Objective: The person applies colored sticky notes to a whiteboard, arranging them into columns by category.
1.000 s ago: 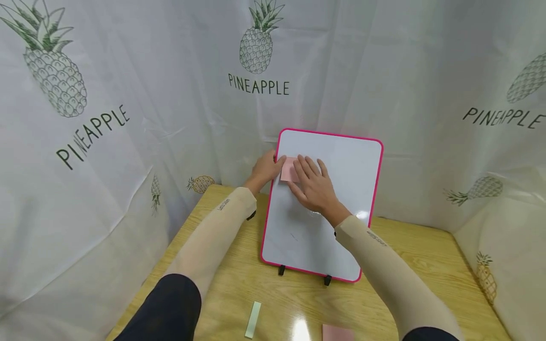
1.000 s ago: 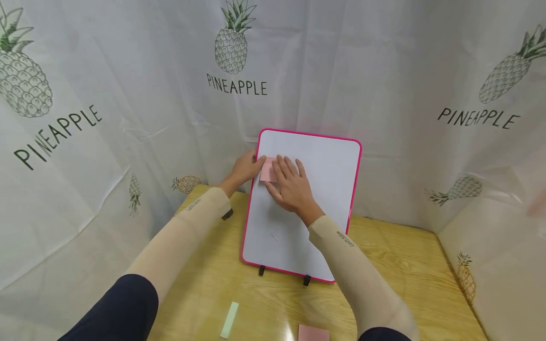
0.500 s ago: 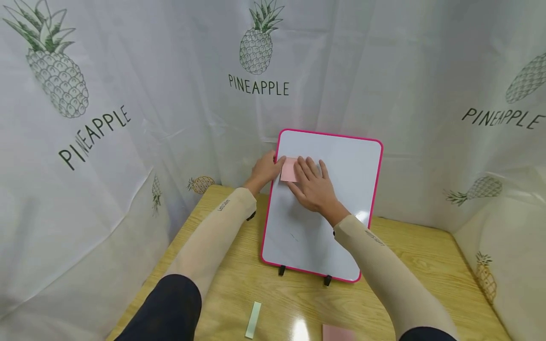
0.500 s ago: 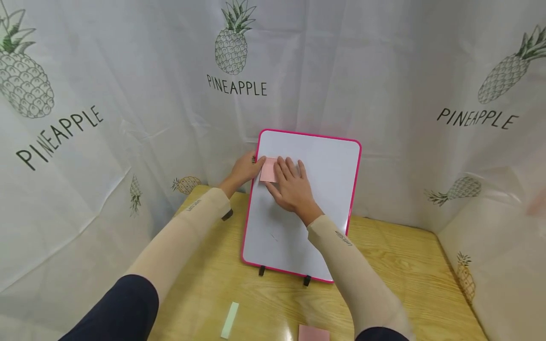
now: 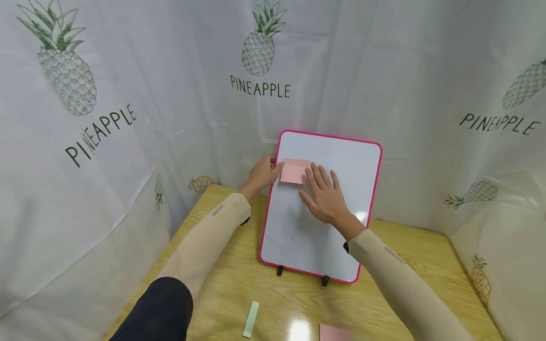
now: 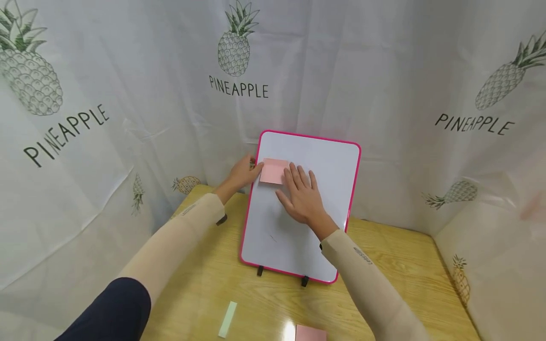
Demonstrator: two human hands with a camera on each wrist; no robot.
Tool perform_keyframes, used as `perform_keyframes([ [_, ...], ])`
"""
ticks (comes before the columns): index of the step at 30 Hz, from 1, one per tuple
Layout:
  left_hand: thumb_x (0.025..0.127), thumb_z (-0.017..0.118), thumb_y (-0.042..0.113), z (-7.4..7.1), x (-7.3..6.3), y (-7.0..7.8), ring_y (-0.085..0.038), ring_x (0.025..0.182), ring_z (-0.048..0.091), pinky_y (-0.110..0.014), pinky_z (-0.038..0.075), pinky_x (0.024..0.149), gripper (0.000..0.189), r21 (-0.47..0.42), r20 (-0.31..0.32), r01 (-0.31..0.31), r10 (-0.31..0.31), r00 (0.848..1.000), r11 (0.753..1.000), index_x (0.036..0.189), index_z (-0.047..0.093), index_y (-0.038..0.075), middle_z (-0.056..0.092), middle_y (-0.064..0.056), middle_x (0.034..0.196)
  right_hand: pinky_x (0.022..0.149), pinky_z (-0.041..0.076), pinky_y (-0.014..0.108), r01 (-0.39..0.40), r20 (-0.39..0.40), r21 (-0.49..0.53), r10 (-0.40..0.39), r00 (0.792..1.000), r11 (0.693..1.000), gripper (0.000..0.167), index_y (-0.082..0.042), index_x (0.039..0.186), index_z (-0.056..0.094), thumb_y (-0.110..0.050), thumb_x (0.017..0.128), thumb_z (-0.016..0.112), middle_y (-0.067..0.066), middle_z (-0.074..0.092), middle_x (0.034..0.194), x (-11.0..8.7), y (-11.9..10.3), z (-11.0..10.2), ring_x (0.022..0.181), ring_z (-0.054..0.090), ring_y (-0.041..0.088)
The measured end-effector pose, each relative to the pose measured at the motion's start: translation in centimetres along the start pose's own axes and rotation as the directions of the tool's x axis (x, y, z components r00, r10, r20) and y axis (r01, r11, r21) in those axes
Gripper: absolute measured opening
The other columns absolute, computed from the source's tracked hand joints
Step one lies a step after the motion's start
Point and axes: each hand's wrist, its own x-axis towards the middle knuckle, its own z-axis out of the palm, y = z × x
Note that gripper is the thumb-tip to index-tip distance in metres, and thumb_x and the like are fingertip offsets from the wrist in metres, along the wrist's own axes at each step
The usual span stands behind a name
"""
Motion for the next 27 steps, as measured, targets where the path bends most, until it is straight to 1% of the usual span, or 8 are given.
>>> perform_keyframes([
  [3,0.1,0.045,0.052,0.1,-0.7,-1.5,-0.031,0.125,0.054,-0.05,0.045,0.102,0.063,0.006,-0.011,-0.027,0.028,1.0,1.0,0.144,0.038,0.007,0.052,-0.013,0.142,0.122,-0.002,0.054,0.019,-0.036,0.022,-0.018,0.999,1.0,0.075,-0.013,0.16,0.012,-0.052,0.101,0.035,0.007,0.005,0.168,-1.8,-0.2,0.1,0.155,0.006,0.029],
  [8,0.1,0.043,0.054,-0.2,-3.0,-4.4,-0.034,0.124,0.055,-0.053,0.046,0.098,0.064,0.125,-0.049,-0.12,0.127,0.991,0.985,0.144,0.04,0.006,0.054,-0.016,0.14,0.121,0.005,0.058,0.063,-0.088,0.042,-0.059,0.994,0.997,0.076,-0.011,0.159,0.017,-0.051,0.099,0.042,0.011,0.015,0.166,-5.4,-0.5,0.7,0.153,0.016,0.032],
  [12,0.1,0.042,0.056,-0.7,-6.2,-6.5,-0.036,0.125,0.054,-0.058,0.044,0.099,0.067,0.198,-0.047,-0.181,0.194,0.98,0.963,0.143,0.041,0.004,0.053,-0.017,0.14,0.119,0.011,0.06,0.089,-0.11,0.055,-0.082,0.991,0.995,0.075,-0.008,0.157,0.023,-0.048,0.099,0.047,0.015,0.023,0.164,-8.6,-0.7,1.6,0.15,0.023,0.035],
  [16,0.1,0.043,0.056,-0.5,-9.9,-9.0,-0.038,0.122,0.055,-0.062,0.041,0.097,0.067,0.263,-0.048,-0.221,0.242,0.969,0.939,0.141,0.045,0.003,0.057,-0.019,0.134,0.117,0.015,0.06,0.091,-0.114,0.085,-0.081,0.99,0.992,0.073,-0.007,0.156,0.028,-0.045,0.098,0.051,0.017,0.027,0.162,-11.5,-0.9,2.6,0.148,0.028,0.037],
  [18,0.1,0.047,0.052,-0.1,-11.9,-10.1,-0.038,0.119,0.058,-0.062,0.042,0.096,0.063,0.297,-0.047,-0.266,0.292,0.955,0.917,0.138,0.049,0.001,0.06,-0.02,0.13,0.116,0.017,0.06,0.088,-0.125,0.1,-0.075,0.989,0.991,0.072,-0.006,0.155,0.03,-0.044,0.098,0.053,0.017,0.029,0.161,-13.1,-1.1,3.1,0.146,0.031,0.038],
  [20,0.099,0.053,0.048,0.3,-13.8,-11.0,-0.037,0.115,0.06,-0.061,0.044,0.093,0.058,0.326,-0.052,-0.316,0.35,0.935,0.891,0.134,0.053,0.001,0.064,-0.019,0.124,0.116,0.018,0.059,0.082,-0.143,0.116,-0.065,0.988,0.99,0.071,-0.006,0.154,0.033,-0.043,0.097,0.054,0.017,0.031,0.16,-14.6,-1.2,3.7,0.144,0.034,0.038],
  [24,0.094,0.064,0.04,1.4,-17.2,-12.2,-0.035,0.107,0.064,-0.059,0.047,0.09,0.052,0.376,-0.08,-0.404,0.463,0.883,0.834,0.128,0.058,0.001,0.067,-0.018,0.115,0.114,0.023,0.055,0.074,-0.185,0.139,-0.047,0.982,0.988,0.069,-0.004,0.151,0.038,-0.041,0.096,0.058,0.019,0.038,0.156,-17.3,-1.6,4.8,0.141,0.039,0.036],
  [27,0.091,0.069,0.038,2.6,-19.7,-12.5,-0.033,0.103,0.063,-0.058,0.046,0.089,0.052,0.391,-0.095,-0.438,0.509,0.855,0.809,0.126,0.059,0.001,0.066,-0.016,0.112,0.121,0.016,0.045,0.069,-0.186,0.163,-0.038,0.982,0.984,0.069,-0.005,0.151,0.039,-0.038,0.095,0.062,0.019,0.04,0.154,-19.3,-2.1,5.5,0.14,0.041,0.034],
])
